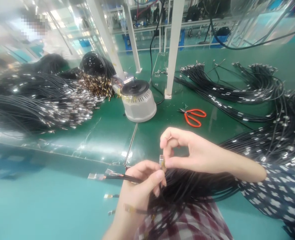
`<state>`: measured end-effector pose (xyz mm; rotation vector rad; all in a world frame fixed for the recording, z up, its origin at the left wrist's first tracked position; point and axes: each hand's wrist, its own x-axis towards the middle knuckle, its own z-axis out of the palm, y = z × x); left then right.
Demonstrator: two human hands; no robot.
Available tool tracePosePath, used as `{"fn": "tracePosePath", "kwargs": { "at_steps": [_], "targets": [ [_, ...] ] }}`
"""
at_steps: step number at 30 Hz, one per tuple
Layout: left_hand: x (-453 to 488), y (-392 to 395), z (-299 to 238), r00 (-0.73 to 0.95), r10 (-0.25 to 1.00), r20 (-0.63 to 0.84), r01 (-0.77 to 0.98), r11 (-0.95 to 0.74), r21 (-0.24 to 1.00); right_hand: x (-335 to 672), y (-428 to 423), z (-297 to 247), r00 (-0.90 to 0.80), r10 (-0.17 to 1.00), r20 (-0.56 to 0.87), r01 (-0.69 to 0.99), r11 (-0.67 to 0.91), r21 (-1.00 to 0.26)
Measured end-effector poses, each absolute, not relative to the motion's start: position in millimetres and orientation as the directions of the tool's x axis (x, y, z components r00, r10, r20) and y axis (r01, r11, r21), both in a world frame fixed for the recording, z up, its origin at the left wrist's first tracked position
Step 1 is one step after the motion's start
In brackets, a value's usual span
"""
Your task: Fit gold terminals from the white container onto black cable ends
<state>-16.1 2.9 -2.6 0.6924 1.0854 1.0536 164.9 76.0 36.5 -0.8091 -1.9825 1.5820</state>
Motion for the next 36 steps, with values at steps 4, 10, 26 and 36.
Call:
{"fn": "tracePosePath", "kwargs": {
  "at_steps": [4, 10, 26, 36],
  "targets": [
    [-15.8, 2.5, -2.0, 0.110, 0.929, -0.353, -0.335, 0.369, 0.867, 165.4, 76.7, 38.1, -0.720, 0.694, -0.004, 0.158, 0.159, -0.975],
    [-16.8, 1.8, -2.8, 0.121, 0.934, -0.337, -0.326, 0.357, 0.875, 163.7, 76.9, 38.4, -0.718, 0.696, 0.009, 0.159, 0.176, -0.971],
    [-16.4, 1.2, -3.8, 0.114, 0.932, -0.345, -0.332, 0.363, 0.871, 161.3, 74.1, 42.0, -0.698, 0.716, 0.012, 0.228, 0.237, -0.944],
    [-14.4, -0.2, -1.6, 0.083, 0.939, -0.333, -0.309, 0.341, 0.888, 158.8, 70.2, 42.3, -0.643, 0.763, -0.058, 0.312, 0.192, -0.930]
  ]
}}
